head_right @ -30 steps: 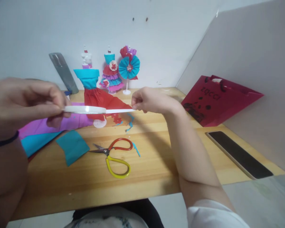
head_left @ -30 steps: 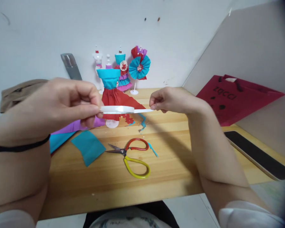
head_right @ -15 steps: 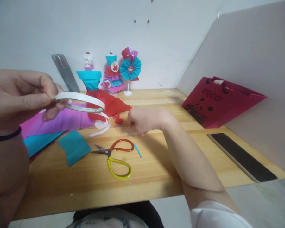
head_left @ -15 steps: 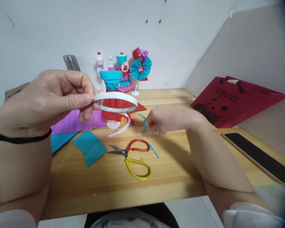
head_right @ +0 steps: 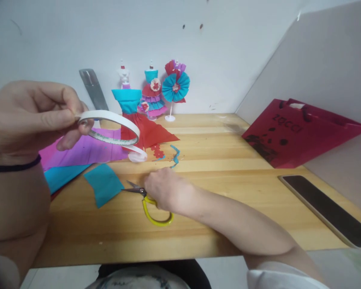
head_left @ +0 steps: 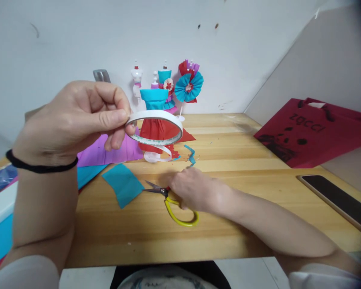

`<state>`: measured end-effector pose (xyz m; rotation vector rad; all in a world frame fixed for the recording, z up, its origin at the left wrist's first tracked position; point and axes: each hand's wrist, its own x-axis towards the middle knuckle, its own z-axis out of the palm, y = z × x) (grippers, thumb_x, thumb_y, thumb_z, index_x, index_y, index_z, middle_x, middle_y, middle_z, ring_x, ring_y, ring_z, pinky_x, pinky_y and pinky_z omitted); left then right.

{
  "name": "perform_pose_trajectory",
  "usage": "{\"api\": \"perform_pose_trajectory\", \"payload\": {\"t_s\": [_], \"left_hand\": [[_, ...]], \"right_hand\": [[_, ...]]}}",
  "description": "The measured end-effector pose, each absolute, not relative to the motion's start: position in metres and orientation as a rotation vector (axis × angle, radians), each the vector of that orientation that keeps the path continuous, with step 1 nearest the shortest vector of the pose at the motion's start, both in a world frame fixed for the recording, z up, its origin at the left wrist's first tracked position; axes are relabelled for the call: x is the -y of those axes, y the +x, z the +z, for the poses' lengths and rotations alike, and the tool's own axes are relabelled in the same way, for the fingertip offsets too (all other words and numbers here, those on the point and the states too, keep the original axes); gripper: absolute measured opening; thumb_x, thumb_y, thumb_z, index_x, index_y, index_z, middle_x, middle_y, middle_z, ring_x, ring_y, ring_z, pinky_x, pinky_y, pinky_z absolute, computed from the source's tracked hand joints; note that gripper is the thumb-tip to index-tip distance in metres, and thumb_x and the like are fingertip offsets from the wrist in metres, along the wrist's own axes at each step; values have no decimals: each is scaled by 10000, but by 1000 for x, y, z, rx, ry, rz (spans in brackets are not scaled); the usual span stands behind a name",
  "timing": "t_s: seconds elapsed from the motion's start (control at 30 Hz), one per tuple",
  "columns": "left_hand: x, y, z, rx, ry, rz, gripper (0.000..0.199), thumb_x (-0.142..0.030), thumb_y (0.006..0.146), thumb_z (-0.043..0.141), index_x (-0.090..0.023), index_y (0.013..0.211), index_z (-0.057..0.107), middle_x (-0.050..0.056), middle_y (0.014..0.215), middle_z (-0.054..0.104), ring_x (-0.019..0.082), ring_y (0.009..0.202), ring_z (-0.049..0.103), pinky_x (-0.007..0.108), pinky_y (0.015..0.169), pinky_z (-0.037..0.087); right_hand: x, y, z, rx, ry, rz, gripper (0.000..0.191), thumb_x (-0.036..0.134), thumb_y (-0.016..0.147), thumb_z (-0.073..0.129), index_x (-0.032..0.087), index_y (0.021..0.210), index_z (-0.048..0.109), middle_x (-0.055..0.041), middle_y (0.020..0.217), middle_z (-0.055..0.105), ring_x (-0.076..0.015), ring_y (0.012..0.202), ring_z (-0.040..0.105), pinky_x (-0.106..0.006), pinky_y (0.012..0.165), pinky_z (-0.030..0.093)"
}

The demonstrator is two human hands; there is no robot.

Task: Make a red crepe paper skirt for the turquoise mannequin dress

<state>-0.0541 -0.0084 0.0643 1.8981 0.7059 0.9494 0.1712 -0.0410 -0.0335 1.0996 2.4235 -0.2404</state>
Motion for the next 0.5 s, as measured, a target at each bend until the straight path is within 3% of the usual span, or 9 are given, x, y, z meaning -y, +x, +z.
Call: {"api": "perform_pose_trajectory", "payload": {"t_s": [0.07,0.2,0.33,0.5], "left_hand": [[9,-52,65,-716,1891,953,221,-260,846,794,-156,707,656,-17,519,627,91,438,589,201,452,437],[7,-49,64,-715,1899,916,282,-373,821,823,-171,719,656,-15,537,649,91,439,583,208,441,435],[5,-45,62,-712,1888,868,290,-392,839,800,-182,716,642,-37,501,622,81,432,575,182,426,410],[7,-41,62,-723,1866,945,302,-417,795,840,-193,697,663,-35,485,617,83,422,562,194,412,381]], "right_hand": [[38,172,-30,-2410,1107,-289,357,215,778,809,104,1105,720,-166,997,766,-331,971,738,-355,743,514],[36,168,-33,-2448,1055,-313,284,99,868,601,105,1140,685,-165,1054,758,-314,952,741,-347,703,481],[34,170,-45,-2596,1040,-289,328,125,908,515,96,1216,625,-165,1015,753,-281,905,733,-333,672,446],[36,190,-50,-2725,1095,-279,420,52,820,529,132,1229,585,-124,986,749,-242,848,704,-310,643,375]]}}
